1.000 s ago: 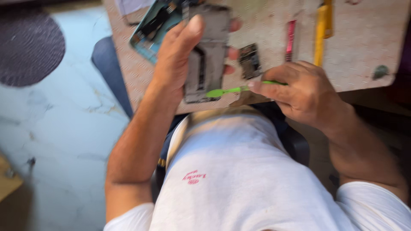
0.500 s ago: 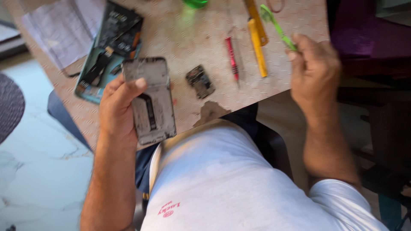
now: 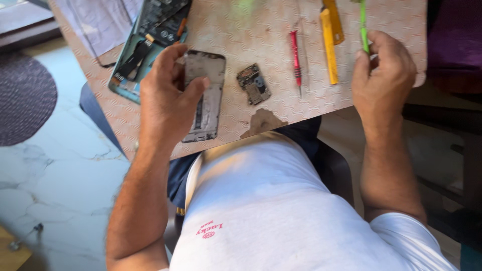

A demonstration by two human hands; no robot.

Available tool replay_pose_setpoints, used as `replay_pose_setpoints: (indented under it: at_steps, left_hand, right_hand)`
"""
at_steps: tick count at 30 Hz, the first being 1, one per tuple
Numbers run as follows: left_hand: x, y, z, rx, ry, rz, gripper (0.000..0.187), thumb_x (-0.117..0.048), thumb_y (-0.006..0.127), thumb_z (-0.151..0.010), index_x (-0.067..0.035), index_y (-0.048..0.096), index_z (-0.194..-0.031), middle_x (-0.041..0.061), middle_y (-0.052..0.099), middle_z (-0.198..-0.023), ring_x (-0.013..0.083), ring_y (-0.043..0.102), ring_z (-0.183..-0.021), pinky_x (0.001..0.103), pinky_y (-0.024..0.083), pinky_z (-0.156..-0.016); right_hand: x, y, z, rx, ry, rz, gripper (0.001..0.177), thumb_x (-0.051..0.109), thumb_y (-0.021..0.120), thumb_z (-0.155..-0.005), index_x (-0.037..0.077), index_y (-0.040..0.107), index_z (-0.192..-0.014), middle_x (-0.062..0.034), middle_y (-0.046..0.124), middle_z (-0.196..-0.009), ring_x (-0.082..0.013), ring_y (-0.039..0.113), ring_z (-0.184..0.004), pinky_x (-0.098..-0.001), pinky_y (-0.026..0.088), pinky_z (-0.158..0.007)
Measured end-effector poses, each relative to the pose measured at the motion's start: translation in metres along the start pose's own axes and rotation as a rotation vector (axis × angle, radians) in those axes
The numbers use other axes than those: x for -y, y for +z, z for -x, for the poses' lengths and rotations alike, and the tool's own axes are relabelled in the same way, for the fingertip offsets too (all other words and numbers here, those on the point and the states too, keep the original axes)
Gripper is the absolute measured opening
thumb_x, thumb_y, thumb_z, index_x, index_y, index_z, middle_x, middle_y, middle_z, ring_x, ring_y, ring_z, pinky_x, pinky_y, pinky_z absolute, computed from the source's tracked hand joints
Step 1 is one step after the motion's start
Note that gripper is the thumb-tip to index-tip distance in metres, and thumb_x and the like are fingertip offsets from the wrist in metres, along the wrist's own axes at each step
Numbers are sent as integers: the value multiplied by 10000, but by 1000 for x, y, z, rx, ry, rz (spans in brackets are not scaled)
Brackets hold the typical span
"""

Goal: The person cleans the internal components of a disassembled smartphone. They use a yellow pencil to scrape residue from the phone's metal frame and a green toothbrush to scrub the frame and the motherboard. A green spray bottle is used to apply liquid to the components during the cleaning process.

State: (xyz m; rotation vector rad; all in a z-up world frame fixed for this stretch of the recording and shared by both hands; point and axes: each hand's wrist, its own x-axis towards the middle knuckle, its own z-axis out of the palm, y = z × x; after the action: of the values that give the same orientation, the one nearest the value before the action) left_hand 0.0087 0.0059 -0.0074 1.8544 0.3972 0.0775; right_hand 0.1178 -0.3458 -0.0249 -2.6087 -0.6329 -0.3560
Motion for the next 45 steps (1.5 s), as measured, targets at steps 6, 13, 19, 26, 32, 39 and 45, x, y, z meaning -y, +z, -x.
replay_pose_setpoints:
  at_steps: [6, 13, 19, 26, 32, 39, 45]
  left_hand:
    - [-13, -2, 1, -51, 18, -436, 592, -91, 816, -901, 6, 525, -1408, 163, 743, -958, 273, 709, -754, 386, 565, -697]
    - [-16, 3, 7, -140, 190, -815, 583, -266, 839, -898, -3, 581, -1350, 189, 722, -1050, 358, 716, -880, 478, 562, -739]
    - [-21, 4, 4, -108, 112, -832, 629, -314, 824, -899, 11, 568, -1372, 170, 708, -1033, 312, 719, -847, 448, 573, -688]
    - [-20, 5, 7, -85, 128, -853, 746, -344, 844, -831, 19, 518, -1397, 188, 648, -1132, 288, 715, -855, 432, 583, -642]
    - [-13, 10, 8, -109, 142, -856, 733, -355, 847, -835, 9, 527, -1385, 186, 636, -1154, 316, 711, -854, 457, 578, -688]
    - [-11, 12, 12, -151, 199, -896, 713, -386, 838, -825, -2, 545, -1351, 162, 653, -1070, 317, 707, -913, 468, 573, -725]
    - [-13, 3, 20, -125, 134, -804, 665, -340, 830, -867, 26, 561, -1352, 171, 653, -1058, 308, 694, -884, 451, 561, -680]
  right_hand:
    - [5, 9, -8, -33, -54, -53, 246, -155, 674, -931, -85, 661, -1166, -187, 685, -1047, -261, 717, -828, -340, 576, -676]
    - [-4, 17, 2, 8, 17, -40, 252, -95, 717, -995, -38, 678, -1238, -141, 628, -1027, -231, 687, -830, -372, 563, -762]
    - [3, 16, -4, 6, -4, -27, 277, -104, 693, -967, -40, 674, -1235, -145, 616, -1056, -235, 684, -885, -346, 576, -743]
    - [42, -4, -14, -34, -93, -100, 255, -100, 728, -981, -71, 645, -1220, -192, 567, -1173, -278, 641, -1044, -332, 596, -768]
    - [67, 11, -13, -4, -216, -211, 236, 5, 826, -1011, 7, 681, -1197, -128, 604, -1118, -238, 631, -985, -331, 576, -764]
    - [83, 25, -22, 4, -307, -205, 274, 64, 873, -970, 49, 709, -1189, -98, 625, -1097, -257, 640, -984, -385, 536, -892]
    - [94, 24, -27, 72, -327, -272, 238, 39, 838, -997, 44, 691, -1184, -99, 655, -1100, -268, 657, -1029, -382, 537, -932]
